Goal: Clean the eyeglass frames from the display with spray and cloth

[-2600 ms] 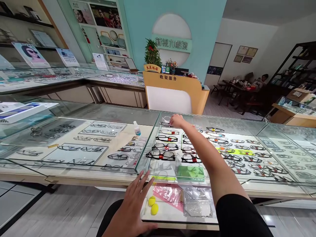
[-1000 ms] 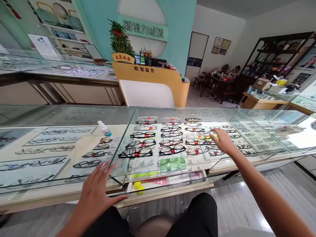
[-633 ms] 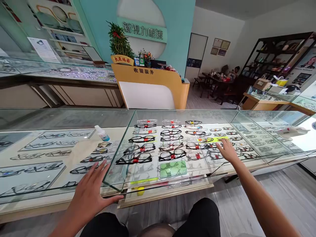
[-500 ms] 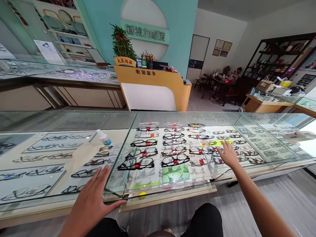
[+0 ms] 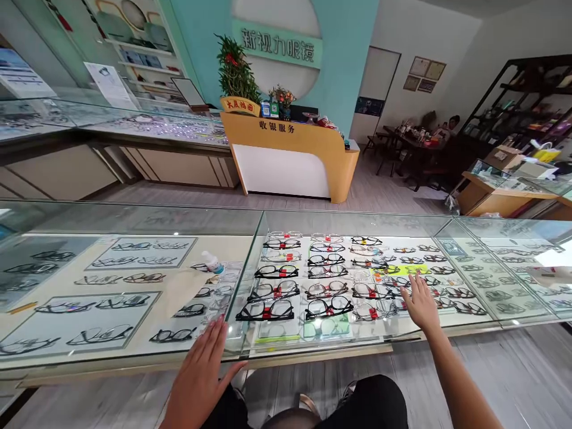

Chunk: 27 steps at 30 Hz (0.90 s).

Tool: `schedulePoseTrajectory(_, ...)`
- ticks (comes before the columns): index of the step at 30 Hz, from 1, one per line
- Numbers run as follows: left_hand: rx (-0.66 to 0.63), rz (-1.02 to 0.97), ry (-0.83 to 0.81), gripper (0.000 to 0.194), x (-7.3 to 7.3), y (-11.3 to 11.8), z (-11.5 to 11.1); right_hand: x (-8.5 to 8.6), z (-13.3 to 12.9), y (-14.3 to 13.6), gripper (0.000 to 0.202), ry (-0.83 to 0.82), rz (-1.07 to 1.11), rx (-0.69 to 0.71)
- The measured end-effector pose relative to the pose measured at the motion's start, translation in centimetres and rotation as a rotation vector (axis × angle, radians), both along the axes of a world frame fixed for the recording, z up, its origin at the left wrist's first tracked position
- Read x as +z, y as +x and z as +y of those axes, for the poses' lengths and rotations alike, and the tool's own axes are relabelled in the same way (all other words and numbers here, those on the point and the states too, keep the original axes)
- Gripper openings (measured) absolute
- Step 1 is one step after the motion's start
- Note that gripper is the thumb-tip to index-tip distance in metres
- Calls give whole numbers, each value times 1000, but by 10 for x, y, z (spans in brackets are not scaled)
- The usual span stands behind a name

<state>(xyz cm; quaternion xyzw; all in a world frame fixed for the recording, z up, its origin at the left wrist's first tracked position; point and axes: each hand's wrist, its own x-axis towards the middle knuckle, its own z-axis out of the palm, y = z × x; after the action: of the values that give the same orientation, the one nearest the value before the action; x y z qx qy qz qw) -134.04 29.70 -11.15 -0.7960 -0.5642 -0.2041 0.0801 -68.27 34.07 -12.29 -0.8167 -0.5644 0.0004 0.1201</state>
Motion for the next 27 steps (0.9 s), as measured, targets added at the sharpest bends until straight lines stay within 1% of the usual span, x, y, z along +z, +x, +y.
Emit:
schedulePoseTrajectory(2,23,-14,10,103,-1,3,-1,-2,0,2,87,17,1,5)
schedulePoseTrajectory(4,43,-24,26,100,-5,5,-2,-8,0,7,89,28,-3,7)
schedulePoseTrajectory(9,93,-51,104,94,-22,10,-3,-28,3,24,93,40,-39,34)
schedulePoseTrajectory(11,103,-59,122,93,-28,11,-3,-33,4,30,93,52,-55,48)
schedulePoseTrajectory(13,98,-58,121,95,-30,10,-3,-35,5,32,92,59,-72,52)
schedulePoseTrajectory(15,72,-49,84,98,-27,7,-6,-34,6,33,92,58,-83,47)
schedulePoseTrajectory(17,19,-52,-10,97,-17,2,-10,-32,7,32,93,47,-85,40)
schedulePoseTrajectory(19,-20,-109,-145,85,1,-4,-14,-29,8,31,94,40,-78,39)
schedulePoseTrajectory(21,16,-249,-296,72,22,-8,-15,-27,8,29,92,47,-66,30)
schedulePoseTrajectory(23,93,-456,-401,65,43,-8,-8,-24,8,28,91,60,-54,15)
schedulePoseTrajectory(25,161,-668,-358,57,59,-8,9,-22,7,26,90,70,-44,8)
schedulePoseTrajectory(27,230,-797,-253,48,68,-7,36,-21,6,26,89,76,-38,10)
